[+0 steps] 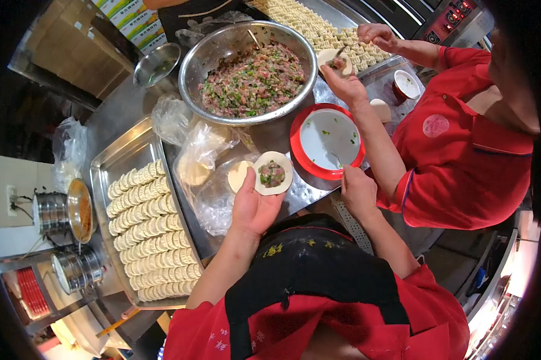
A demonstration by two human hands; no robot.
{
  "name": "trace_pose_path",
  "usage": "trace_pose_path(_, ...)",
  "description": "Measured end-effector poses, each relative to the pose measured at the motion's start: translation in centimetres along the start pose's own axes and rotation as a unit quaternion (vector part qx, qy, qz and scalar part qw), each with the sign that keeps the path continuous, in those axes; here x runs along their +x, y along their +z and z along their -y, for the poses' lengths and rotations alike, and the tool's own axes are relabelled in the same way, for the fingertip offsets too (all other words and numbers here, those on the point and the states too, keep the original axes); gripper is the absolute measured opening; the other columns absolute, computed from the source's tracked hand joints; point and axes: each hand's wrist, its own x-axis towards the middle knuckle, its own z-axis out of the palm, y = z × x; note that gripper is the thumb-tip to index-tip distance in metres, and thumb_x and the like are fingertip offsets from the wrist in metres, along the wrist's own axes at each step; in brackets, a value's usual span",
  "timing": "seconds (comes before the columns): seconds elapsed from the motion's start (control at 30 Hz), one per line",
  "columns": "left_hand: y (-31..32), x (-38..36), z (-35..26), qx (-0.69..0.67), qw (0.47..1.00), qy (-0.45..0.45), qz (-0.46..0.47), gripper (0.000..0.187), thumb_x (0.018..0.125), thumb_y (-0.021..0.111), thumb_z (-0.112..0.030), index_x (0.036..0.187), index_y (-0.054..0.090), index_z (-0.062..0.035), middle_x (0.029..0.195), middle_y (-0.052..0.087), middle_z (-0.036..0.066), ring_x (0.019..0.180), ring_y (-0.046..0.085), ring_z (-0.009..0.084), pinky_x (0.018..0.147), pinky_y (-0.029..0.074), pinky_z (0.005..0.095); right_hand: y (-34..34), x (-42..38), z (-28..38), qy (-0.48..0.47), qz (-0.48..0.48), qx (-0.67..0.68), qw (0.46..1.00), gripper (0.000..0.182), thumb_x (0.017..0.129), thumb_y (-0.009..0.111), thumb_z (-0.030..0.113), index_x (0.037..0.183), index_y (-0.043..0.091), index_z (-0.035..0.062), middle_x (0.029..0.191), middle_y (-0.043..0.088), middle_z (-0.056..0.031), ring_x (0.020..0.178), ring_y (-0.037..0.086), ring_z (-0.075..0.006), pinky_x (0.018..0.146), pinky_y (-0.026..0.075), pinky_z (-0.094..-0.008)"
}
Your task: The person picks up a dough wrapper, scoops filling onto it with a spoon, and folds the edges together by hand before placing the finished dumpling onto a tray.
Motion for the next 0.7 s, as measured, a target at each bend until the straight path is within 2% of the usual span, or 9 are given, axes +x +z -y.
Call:
trace_pose_path(0.13, 0.2, 0.0, -0.2, 0.021, 0.999, 0.017, 0.017, 0.051, 0.102, 0.03, -0.036, 0.137, 0.036, 0.0014, 0.14, 0.041, 0.021, 0.131, 0.038, 0.0358, 0.111, 0.031, 0.0465, -1.4, 0.0, 0.8, -0.012, 0.068, -0.026, 0.997, 0.017, 0.079, 0.06, 0.01, 0.094, 0.057, 0.0019, 0.077, 0.059, -0.0159, 0.068, 0.063, -0.0356, 0.06, 0.051, -0.0444)
trace_pose_path(0.2, 0.2, 0.0, -0.2, 0.066, 0.997, 0.048, -0.014, 0.051, 0.102, 0.03, -0.036, 0.137, 0.036, 0.0013, 0.14, 0.042, 0.02, 0.131, 0.039, 0.035, 0.111, 0.032, 0.0453, -3.0, 0.2, 2.0, -0.032, -0.016, 0.036, 0.999, 0.019, 0.08, 0.06, 0.008, 0.098, 0.059, 0.0007, 0.08, 0.062, -0.0174, 0.07, 0.064, -0.0343, 0.061, 0.052, -0.0429)
trace_pose_path(0.23, 0.2, -0.1, -0.2, 0.066, 0.996, 0.053, -0.015, 0.051, 0.102, 0.03, -0.036, 0.137, 0.036, 0.0013, 0.14, 0.042, 0.02, 0.131, 0.039, 0.035, 0.111, 0.032, 0.0453, -3.9, 0.4, 2.7, -0.035, -0.016, 0.039, 0.998, 0.019, 0.08, 0.06, 0.008, 0.098, 0.059, 0.0007, 0.08, 0.062, -0.0174, 0.07, 0.064, -0.0343, 0.061, 0.052, -0.0429)
trace_pose_path(0.3, 0.4, -0.2, -0.3, 0.064, 0.996, 0.06, -0.02, 0.05, 0.102, 0.031, -0.035, 0.136, 0.038, 0.0007, 0.139, 0.044, 0.019, 0.13, 0.041, 0.0335, 0.11, 0.033, 0.0449, -6.0, 1.1, 4.5, -0.109, -0.078, 0.213, 0.968, 0.021, 0.081, 0.06, 0.005, 0.102, 0.061, -0.0007, 0.083, 0.064, -0.0193, 0.071, 0.065, -0.0335, 0.063, 0.052, -0.0396)
trace_pose_path(0.33, 0.6, -0.4, -0.3, 0.064, 0.996, 0.066, -0.018, 0.05, 0.102, 0.031, -0.035, 0.136, 0.038, 0.0007, 0.139, 0.044, 0.019, 0.13, 0.041, 0.0335, 0.11, 0.033, 0.0449, -7.1, 1.2, 5.9, -0.094, -0.06, 0.28, 0.954, 0.021, 0.082, 0.059, 0.003, 0.102, 0.063, -0.0019, 0.084, 0.065, -0.0202, 0.074, 0.066, -0.0325, 0.065, 0.052, -0.038)
trace_pose_path(0.43, 1.6, -1.2, -0.3, 0.069, 0.994, 0.084, -0.03, 0.048, 0.102, 0.031, -0.035, 0.135, 0.039, -0.0002, 0.138, 0.045, 0.018, 0.129, 0.043, 0.032, 0.11, 0.035, 0.0448, -7.1, 1.8, 7.5, -0.105, 0.004, 0.345, 0.933, 0.018, 0.083, 0.059, 0.003, 0.099, 0.064, -0.0018, 0.082, 0.065, -0.0196, 0.075, 0.066, -0.0321, 0.067, 0.052, -0.0378)
trace_pose_path(0.5, 2.0, -1.8, -0.4, 0.085, 0.991, 0.1, -0.039, 0.048, 0.102, 0.03, -0.035, 0.135, 0.04, -0.0006, 0.137, 0.046, 0.017, 0.128, 0.044, 0.0311, 0.109, 0.035, 0.0449, -6.8, 2.4, 7.9, -0.107, 0.021, 0.343, 0.933, 0.018, 0.083, 0.058, 0.003, 0.099, 0.065, -0.002, 0.082, 0.065, -0.0195, 0.074, 0.066, -0.031, 0.066, 0.051, -0.0378)
trace_pose_path(0.63, 1.5, -2.9, -1.1, 0.099, 0.988, 0.115, -0.028, 0.049, 0.102, 0.029, -0.035, 0.135, 0.04, -0.0003, 0.136, 0.047, 0.018, 0.127, 0.045, 0.0314, 0.109, 0.036, 0.0453, -7.6, 3.5, 9.0, -0.134, -0.017, 0.331, 0.934, 0.017, 0.084, 0.058, 0.004, 0.098, 0.065, -0.0021, 0.081, 0.065, -0.0192, 0.071, 0.066, -0.0313, 0.063, 0.05, -0.0373)
trace_pose_path(0.7, 1.4, -3.4, -1.3, 0.157, 0.981, 0.112, -0.008, 0.051, 0.102, 0.029, -0.037, 0.135, 0.039, 0.0002, 0.136, 0.047, 0.019, 0.126, 0.046, 0.0327, 0.107, 0.037, 0.0459, -8.0, 4.0, 9.8, -0.138, 0.04, 0.367, 0.919, 0.017, 0.084, 0.058, 0.004, 0.097, 0.065, -0.0029, 0.08, 0.065, -0.0194, 0.071, 0.066, -0.0311, 0.062, 0.05, -0.0355)
